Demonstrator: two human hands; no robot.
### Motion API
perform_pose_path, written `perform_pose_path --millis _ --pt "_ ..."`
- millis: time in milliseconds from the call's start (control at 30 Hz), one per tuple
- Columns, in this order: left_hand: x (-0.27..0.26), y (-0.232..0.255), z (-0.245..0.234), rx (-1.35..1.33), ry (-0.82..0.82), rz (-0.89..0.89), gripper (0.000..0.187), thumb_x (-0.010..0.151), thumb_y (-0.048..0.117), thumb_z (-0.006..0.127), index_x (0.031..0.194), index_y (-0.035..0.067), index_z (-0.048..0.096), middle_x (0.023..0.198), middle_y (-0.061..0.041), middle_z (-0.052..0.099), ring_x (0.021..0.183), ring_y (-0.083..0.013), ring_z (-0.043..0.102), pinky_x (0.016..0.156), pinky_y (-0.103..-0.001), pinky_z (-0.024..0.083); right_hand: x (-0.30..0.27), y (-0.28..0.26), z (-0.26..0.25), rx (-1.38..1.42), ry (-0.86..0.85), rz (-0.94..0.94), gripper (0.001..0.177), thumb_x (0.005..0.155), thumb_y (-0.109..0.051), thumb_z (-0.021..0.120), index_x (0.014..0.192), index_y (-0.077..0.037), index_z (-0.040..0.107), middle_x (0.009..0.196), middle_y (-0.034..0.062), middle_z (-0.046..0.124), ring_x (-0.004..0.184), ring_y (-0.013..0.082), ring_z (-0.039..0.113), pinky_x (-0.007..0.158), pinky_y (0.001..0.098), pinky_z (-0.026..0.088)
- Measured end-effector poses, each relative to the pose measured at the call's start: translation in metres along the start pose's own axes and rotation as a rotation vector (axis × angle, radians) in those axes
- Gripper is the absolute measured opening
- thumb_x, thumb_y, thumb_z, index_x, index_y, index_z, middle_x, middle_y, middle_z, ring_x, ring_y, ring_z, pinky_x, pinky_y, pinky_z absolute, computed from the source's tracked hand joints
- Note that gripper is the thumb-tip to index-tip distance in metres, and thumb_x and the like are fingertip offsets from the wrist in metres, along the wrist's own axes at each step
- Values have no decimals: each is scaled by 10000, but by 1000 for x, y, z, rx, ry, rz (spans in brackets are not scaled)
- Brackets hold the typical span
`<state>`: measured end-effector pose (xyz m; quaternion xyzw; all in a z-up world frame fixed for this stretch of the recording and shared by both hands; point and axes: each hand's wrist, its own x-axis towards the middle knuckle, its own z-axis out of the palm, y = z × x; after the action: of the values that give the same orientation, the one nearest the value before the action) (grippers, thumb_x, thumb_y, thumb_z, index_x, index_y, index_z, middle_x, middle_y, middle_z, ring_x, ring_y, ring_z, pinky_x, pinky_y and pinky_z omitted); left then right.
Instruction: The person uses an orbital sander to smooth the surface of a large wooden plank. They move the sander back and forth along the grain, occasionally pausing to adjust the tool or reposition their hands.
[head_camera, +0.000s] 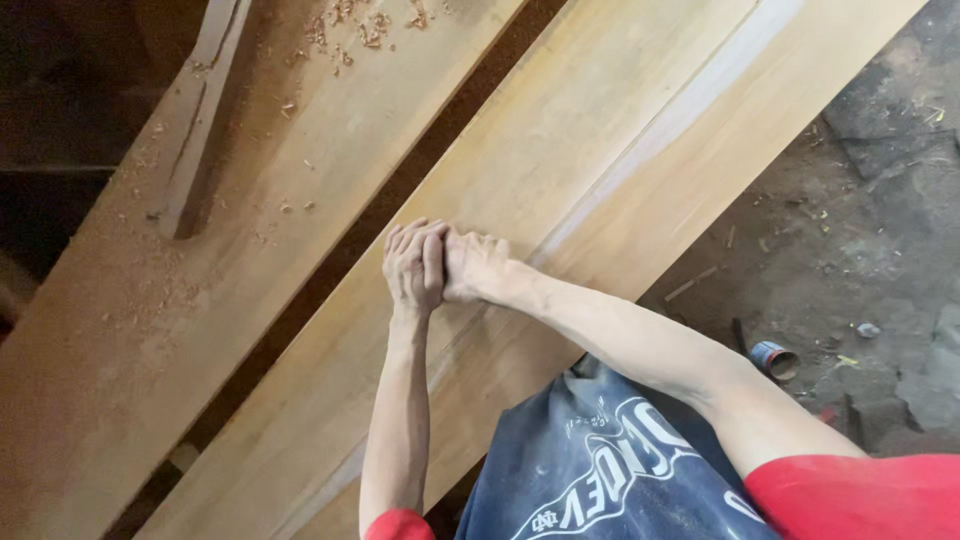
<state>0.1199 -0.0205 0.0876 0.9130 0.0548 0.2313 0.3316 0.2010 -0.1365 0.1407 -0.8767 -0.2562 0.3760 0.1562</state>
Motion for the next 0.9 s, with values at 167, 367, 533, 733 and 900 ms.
perform_pose_path --millis 167,367,533,733,900 --pt "71 25 54 6 -47 144 253 954 200 538 1029 100 758 1097 -95 757 1141 -302 673 1105 -455 425 6 46 -67 3 58 85 746 724 -459 824 1329 -99 576 1214 222 703 1186 382 656 1004 479 532" --pt "151 74 132 -24 -105 216 233 950 236 564 1016 116 753 1065 -97 739 1070 -284 663 1029 -410 456 10 122 -147 43 111 181 666 692 -464 837 1231 -113 661 1213 224 701 1176 381 657 979 461 547" --pt "203 116 205 -49 -127 365 210 941 255 566 958 123 728 973 -73 720 1020 -273 655 1007 -414 452 14 207 -188 15 252 131 691 689 -434 850 1236 -66 642 1159 271 693 1137 423 650 910 488 547" --pt "234 164 279 -121 -135 394 218 922 276 558 880 128 713 858 -59 696 921 -262 648 947 -406 453 6 293 -210 127 329 53 649 694 -344 852 1206 -6 641 1121 257 708 1097 382 692 860 467 567" --pt "220 174 273 -77 -198 289 228 913 291 569 830 140 717 837 -52 708 905 -250 658 945 -407 449 -6 293 -195 163 410 -3 833 643 -301 876 1312 33 509 1132 260 679 1084 384 670 845 460 556"
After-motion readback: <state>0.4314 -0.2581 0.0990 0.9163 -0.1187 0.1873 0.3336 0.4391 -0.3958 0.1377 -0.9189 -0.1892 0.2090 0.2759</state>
